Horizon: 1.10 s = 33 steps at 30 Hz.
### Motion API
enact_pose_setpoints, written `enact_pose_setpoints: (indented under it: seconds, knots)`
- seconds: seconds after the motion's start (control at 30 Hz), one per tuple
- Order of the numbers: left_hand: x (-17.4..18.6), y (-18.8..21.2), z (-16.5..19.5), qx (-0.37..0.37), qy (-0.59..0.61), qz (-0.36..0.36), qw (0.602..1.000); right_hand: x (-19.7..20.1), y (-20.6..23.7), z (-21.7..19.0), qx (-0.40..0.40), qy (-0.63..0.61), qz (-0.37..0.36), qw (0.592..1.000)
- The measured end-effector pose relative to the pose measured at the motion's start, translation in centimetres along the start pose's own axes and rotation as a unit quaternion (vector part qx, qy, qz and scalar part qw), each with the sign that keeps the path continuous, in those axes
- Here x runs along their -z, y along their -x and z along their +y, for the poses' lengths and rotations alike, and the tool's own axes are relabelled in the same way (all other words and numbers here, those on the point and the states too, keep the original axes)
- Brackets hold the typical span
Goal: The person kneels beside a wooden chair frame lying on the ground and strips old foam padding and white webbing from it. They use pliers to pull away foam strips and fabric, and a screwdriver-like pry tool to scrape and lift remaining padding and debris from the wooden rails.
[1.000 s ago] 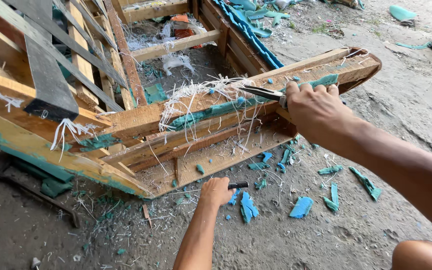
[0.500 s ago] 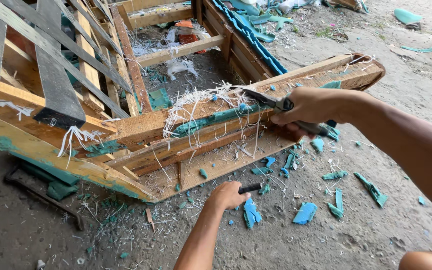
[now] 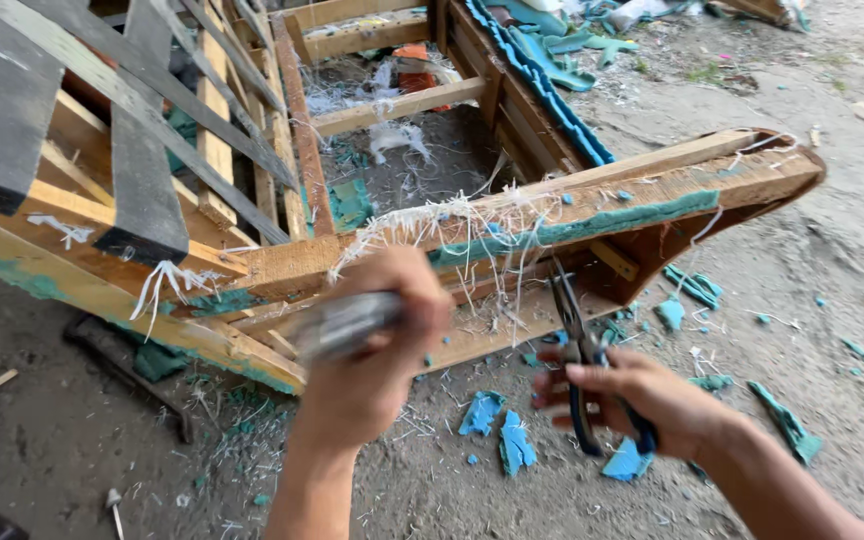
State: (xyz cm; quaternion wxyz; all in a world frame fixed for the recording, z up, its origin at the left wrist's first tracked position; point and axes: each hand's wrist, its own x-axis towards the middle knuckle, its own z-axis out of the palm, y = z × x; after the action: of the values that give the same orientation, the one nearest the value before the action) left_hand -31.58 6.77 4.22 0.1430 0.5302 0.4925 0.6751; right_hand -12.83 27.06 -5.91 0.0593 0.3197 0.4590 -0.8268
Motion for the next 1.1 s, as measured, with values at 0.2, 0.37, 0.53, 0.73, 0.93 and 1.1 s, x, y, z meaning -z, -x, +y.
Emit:
enact_pose_setpoints:
  seconds: [0.2, 0.37, 0.53, 0.73, 0.93, 1.1]
  knots:
    - [-1.9, -0.9, 2.0, -0.181, -0.031, 0.113, 0.976, -1.6, -0.6, 5.1, -0.095, -0.071, 0.042, 0.992]
    - [-3.6, -1.7, -3.4, -0.188, -0.155, 0.105, 0.964, -1.5, 0.1, 5.3, -0.094, -0.047, 0.04, 0.994]
    - [-3.9, -0.2, -5.9, -0.228, -0.204, 0.104, 0.946, -1.3, 0.5, 4.5, -0.103, -0.019, 0.06, 0.993]
    - [-3.7, 1.3, -7.3, -0.247, -0.249, 0.091, 0.932, -1.1, 0.0, 4.9, -0.089, -0.007, 0.027, 0.996]
    - [-3.7, 0.4, -12.9, -0.331, -0.457, -0.045, 0.825, -0.7, -0.4, 5.8, -0.084, 0.012, 0.025, 0.996]
    - [-3.1, -0.7, -11.8, -0.265, -0.459, -0.028, 0.848, 0.0, -0.5, 5.8, -0.094, 0.044, 0.022, 0.994]
